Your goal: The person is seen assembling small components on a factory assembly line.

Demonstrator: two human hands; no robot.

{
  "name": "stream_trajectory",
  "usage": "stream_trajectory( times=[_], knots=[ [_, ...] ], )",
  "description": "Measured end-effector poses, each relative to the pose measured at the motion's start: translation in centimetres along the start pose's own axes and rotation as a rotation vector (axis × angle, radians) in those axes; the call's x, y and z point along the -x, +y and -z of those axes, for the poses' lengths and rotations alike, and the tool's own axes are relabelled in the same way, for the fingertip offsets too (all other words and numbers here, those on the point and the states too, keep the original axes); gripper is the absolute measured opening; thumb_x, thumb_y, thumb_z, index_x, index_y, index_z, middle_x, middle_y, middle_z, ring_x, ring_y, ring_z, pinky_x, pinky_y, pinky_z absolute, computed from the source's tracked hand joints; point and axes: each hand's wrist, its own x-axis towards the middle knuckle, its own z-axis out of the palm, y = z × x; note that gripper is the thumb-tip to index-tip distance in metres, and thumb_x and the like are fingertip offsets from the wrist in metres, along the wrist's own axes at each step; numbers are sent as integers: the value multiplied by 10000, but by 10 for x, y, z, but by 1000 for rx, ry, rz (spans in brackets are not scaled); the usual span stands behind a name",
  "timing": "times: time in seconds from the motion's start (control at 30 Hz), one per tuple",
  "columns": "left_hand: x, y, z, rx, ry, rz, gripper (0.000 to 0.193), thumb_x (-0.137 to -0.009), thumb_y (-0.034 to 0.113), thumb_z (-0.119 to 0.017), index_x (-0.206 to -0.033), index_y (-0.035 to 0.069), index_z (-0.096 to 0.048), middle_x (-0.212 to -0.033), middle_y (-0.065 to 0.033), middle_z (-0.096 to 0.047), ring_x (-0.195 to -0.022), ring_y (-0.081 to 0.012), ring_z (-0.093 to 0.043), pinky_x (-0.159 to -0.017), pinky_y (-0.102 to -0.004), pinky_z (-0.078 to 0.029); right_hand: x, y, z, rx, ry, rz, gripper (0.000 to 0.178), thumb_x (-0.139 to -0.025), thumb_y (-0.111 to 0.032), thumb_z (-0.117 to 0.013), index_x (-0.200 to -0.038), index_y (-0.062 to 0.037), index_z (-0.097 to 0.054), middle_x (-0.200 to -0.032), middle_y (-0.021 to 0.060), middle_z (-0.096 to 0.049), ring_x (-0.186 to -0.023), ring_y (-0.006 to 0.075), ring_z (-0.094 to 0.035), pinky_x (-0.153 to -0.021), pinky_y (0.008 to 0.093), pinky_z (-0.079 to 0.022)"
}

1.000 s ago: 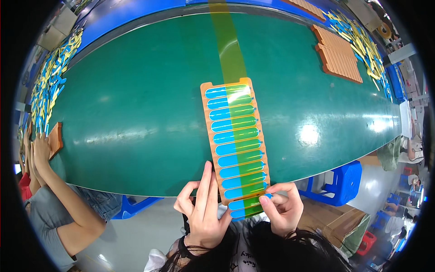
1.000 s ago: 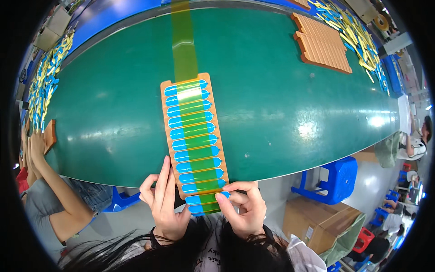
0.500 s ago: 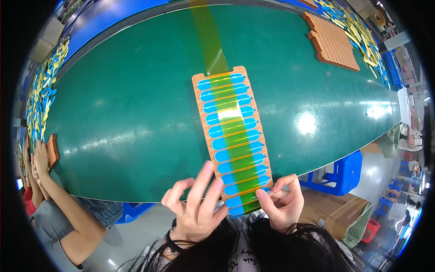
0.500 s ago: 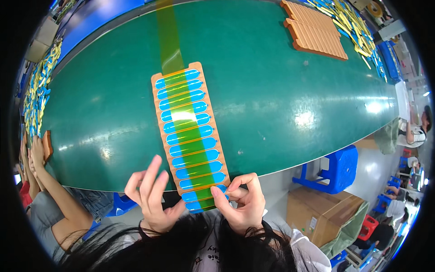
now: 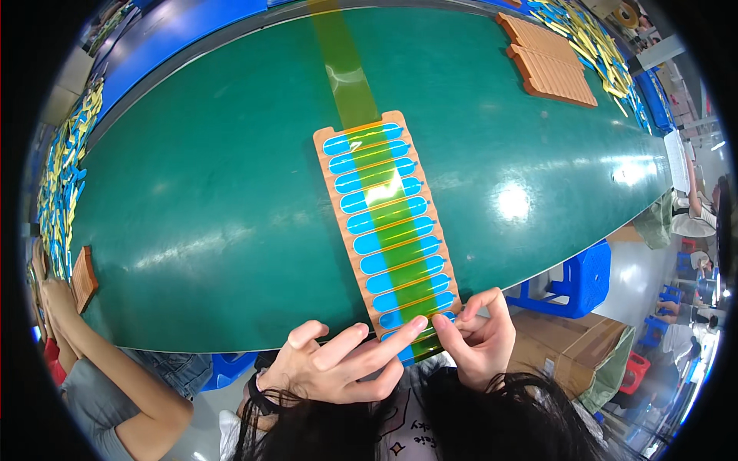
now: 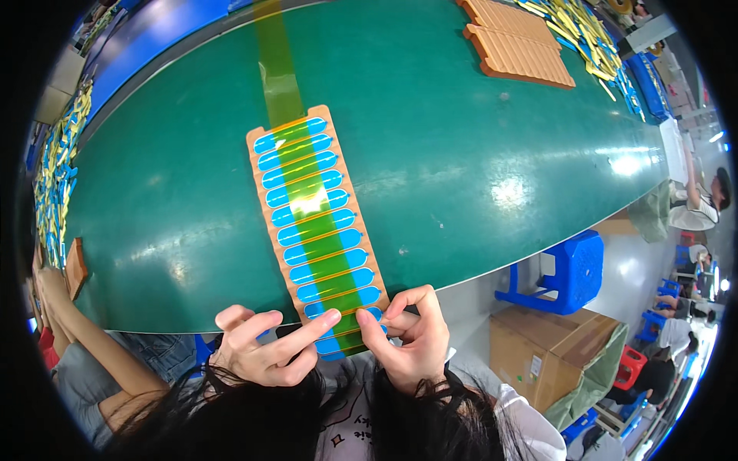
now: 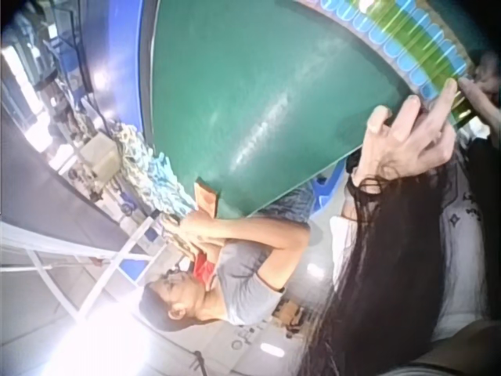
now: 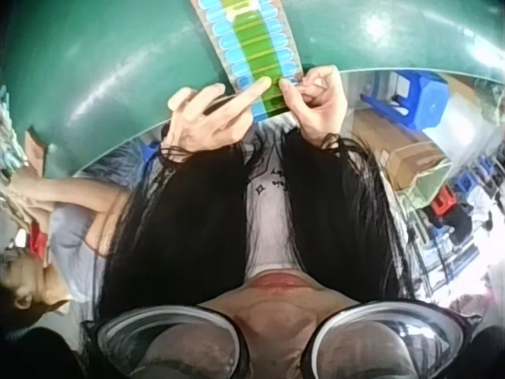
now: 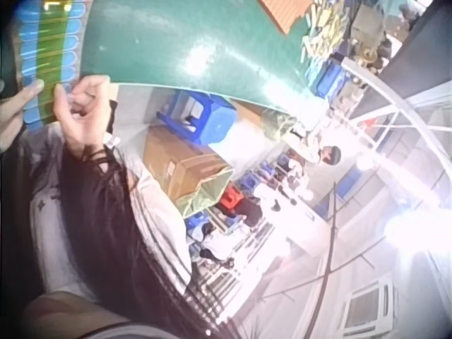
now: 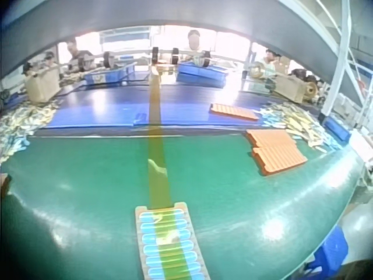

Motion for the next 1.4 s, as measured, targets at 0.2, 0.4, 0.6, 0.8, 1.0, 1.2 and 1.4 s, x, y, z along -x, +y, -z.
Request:
stream_trajectory(
  times=[0.2, 0.4, 0.6, 0.8, 1.0, 1.2, 1.4],
  knots=[
    [-3, -6, 4, 39, -200, -59, 125, -734, 233, -532, -838, 248, -463, -1215, 132, -471, -862, -92, -378, -687, -240, -277, 0, -3, -1, 22, 0, -37, 288, -747, 55, -600, -838, -25, -339, -697, 78, -590, -652, 82, -576, -541, 173, -447],
    [-5, -6, 9, 119, -263, 17, 102, -698, 206, -590, -791, 224, -555, -1234, 130, -451, -894, -135, -352, -695, -272, -324, -7, -21, 14, 265, -70, -31, 237, -783, 25, -570, -897, -2, -364, -701, 82, -595, -666, 90, -580, -556, 192, -461],
    [-8, -5, 14, 122, -260, -6, 96, -719, 194, -575, -814, 201, -562, -1242, 104, -450, -860, -139, -380, -704, -275, -339, -23, -43, 26, 291, -102, 372, 167, -823, -16, -524, -938, 11, -405, -814, 132, -600, -748, 146, -604, -598, 258, -501],
    [-15, 5, 25, -24, -250, -51, 68, -738, 172, -542, -804, 161, -548, -1129, 16, -541, -856, -113, -433, -697, -259, -357, -30, -68, -6, 780, -503, 201, 304, -804, -91, -572, -979, 11, -344, -880, 122, -561, -780, 201, -622, -684, 283, -466],
    [-29, 6, 37, -154, -345, -276, 114, -739, 173, -522, -796, 86, -571, -1005, -39, -566, -884, -124, -449, -714, -264, -368, -32, -80, -12, 848, -500, 133, 327, -803, -158, -595, -969, -13, -353, -851, 104, -541, -777, 214, -630, -598, 293, -461],
    [-71, -44, 61, 350, -481, 160, 178, -679, 45, -509, -838, 67, -586, -867, -68, -572, -872, -216, -530, -743, -311, -419, -34, -78, -13, 906, -507, 257, 424, -787, -331, -600, -907, -8, -353, -836, 183, -545, -647, 280, -602, -543, 371, -480],
    [-137, -181, 12, 929, 46, 1085, 855, -736, 419, -635, -1288, -54, -183, -1247, -261, -307, -1159, -284, -358, -910, -335, -373, -33, -82, -17, 913, -580, 263, 457, -792, -360, -583, -926, 10, -350, -897, 207, -524, -659, 329, -592, -552, 396, -482]
  ],
)
